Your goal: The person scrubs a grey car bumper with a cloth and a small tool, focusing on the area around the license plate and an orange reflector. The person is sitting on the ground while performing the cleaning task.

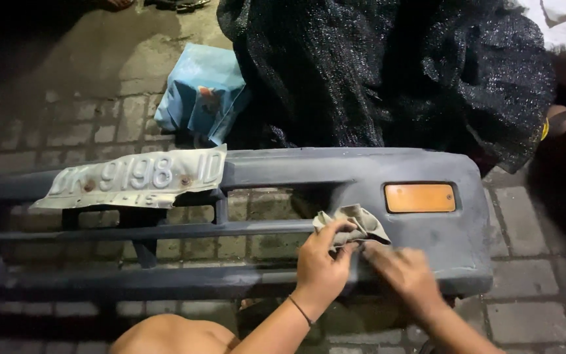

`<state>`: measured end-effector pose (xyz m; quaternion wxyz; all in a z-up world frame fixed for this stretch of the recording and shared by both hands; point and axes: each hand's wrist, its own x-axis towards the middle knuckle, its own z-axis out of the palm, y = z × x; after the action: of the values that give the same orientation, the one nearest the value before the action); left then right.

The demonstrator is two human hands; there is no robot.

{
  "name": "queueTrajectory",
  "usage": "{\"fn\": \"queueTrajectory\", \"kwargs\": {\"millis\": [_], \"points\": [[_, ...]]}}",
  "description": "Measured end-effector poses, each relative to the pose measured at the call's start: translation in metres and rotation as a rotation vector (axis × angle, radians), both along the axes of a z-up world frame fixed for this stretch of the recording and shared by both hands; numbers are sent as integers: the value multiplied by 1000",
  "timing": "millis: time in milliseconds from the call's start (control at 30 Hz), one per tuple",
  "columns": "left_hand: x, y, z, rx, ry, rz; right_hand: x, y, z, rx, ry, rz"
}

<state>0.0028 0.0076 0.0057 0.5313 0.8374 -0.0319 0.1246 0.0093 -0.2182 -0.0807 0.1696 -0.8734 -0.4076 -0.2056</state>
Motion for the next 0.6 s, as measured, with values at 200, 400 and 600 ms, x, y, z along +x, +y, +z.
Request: {"fn": "queueTrajectory", "kwargs": {"millis": [200, 400, 600], "points": [[-4, -3, -4, 69, 67, -48, -13, 4, -14, 63, 61, -7], [1, -7, 3, 77, 127, -120, 5, -18, 2, -53, -56, -356], [4, -12, -2, 127, 116, -118, -45, 6, -10, -138, 61, 7]]}}
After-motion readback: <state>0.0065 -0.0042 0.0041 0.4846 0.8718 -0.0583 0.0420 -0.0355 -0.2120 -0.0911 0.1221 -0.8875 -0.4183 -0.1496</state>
